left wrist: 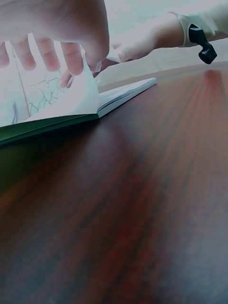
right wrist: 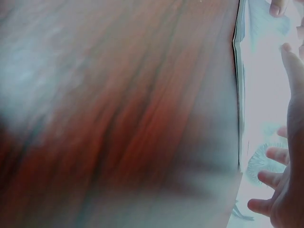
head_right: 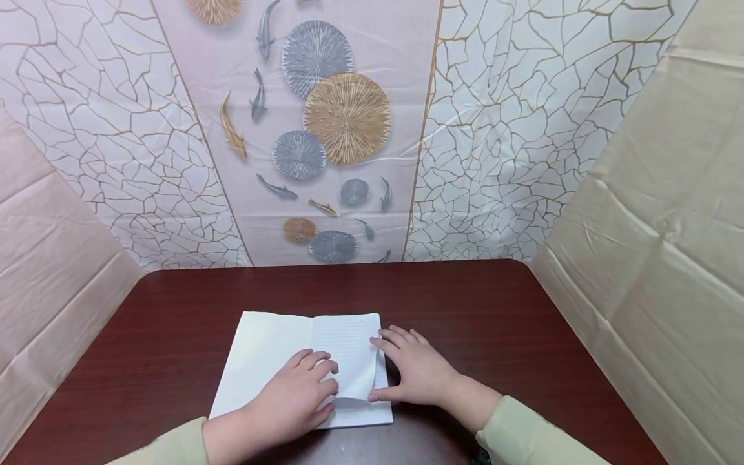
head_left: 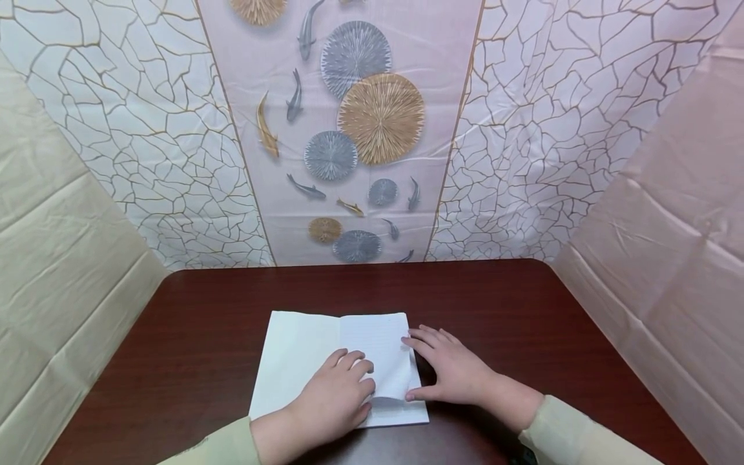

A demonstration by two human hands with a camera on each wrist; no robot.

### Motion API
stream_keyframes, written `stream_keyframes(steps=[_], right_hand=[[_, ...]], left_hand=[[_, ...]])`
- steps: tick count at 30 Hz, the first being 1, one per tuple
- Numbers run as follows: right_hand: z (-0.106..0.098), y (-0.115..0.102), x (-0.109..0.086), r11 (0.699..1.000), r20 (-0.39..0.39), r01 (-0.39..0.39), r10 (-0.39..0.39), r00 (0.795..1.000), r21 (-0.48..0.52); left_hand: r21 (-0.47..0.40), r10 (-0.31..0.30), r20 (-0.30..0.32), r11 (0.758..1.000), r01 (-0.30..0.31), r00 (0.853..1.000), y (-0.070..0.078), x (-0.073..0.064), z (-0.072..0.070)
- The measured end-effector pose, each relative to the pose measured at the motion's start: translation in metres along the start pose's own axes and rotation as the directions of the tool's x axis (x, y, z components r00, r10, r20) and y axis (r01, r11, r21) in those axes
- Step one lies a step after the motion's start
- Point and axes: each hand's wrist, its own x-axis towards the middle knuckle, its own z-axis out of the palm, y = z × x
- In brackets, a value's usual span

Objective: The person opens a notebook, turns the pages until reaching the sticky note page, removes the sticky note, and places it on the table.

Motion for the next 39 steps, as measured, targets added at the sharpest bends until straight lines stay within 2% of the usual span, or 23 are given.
stream_keyframes(steps=[8, 13, 16, 21, 27, 39], right_hand=[[0.000, 0.009, -0.007, 1.000, -0.014, -0.029, 0.029, 0.999, 0.003], [0.003, 0.014, -0.009, 1.000, -0.031, 0.001, 0.000, 1.000, 0.005], [0.006, 0.016, -0.009, 1.000, -0.020, 0.021, -0.020, 1.000, 0.012], [0.008, 0.019, -0.010, 1.000, 0.067, -0.005, 0.004, 0.998, 0.019], [0.010, 0.023, -0.009, 0.998, 0.143, -0.047, 0.041, 0.989, 0.039], [0.010, 0.023, -0.006, 0.997, 0.177, -0.060, 0.049, 0.983, 0.054]], left_hand=[[-0.004, -0.083, -0.031, 0.997, 0.083, 0.996, 0.001, -0.003, -0.002], [-0.004, -0.151, -0.066, 0.988, 0.151, 0.986, -0.001, -0.003, -0.005], [-0.020, -0.205, -0.119, 0.979, 0.204, 0.972, -0.005, -0.002, -0.008], [-0.043, -0.274, -0.195, 0.962, 0.271, 0.942, -0.013, -0.004, -0.018], [-0.068, -0.338, -0.232, 0.941, 0.331, 0.912, -0.025, -0.010, -0.026], [-0.094, -0.410, -0.316, 0.911, 0.402, 0.856, -0.038, -0.029, -0.032]])
